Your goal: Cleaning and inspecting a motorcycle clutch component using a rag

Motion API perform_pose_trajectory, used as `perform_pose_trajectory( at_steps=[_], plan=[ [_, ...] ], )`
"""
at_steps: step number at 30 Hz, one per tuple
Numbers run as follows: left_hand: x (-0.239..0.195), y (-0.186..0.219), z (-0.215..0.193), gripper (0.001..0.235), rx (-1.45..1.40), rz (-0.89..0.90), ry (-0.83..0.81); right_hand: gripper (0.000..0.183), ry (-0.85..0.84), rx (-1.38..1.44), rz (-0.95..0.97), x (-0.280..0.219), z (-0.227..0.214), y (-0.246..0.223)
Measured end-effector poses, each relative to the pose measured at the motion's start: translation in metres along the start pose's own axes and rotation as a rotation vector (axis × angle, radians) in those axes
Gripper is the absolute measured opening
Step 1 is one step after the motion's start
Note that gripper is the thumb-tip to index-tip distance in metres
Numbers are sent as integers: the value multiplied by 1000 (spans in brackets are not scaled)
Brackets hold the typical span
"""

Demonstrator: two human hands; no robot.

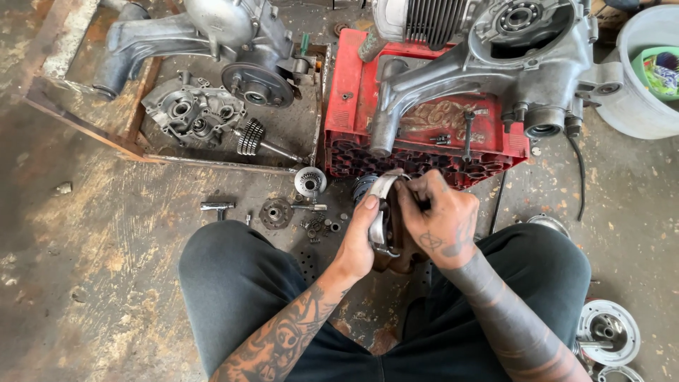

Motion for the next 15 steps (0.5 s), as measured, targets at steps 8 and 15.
perform_pose_trajectory(
  at_steps=[8, 15],
  plan=[
    [5, -3, -17, 82, 227, 200, 9, 16, -240, -34, 291, 9, 5, 0],
    [4, 18, -12, 82, 409, 350, 38, 15, -421, 71, 491, -10, 17, 26]
  ],
)
Point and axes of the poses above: each hand's wrist, its own x-axis towards the middle knuckle, its own z-axis out of the palm, y = z × x, the point moved 5 cm from there along x, towards the middle knuckle, and after that the axes turned 5 degrees about -z, right-handed, at the moved point
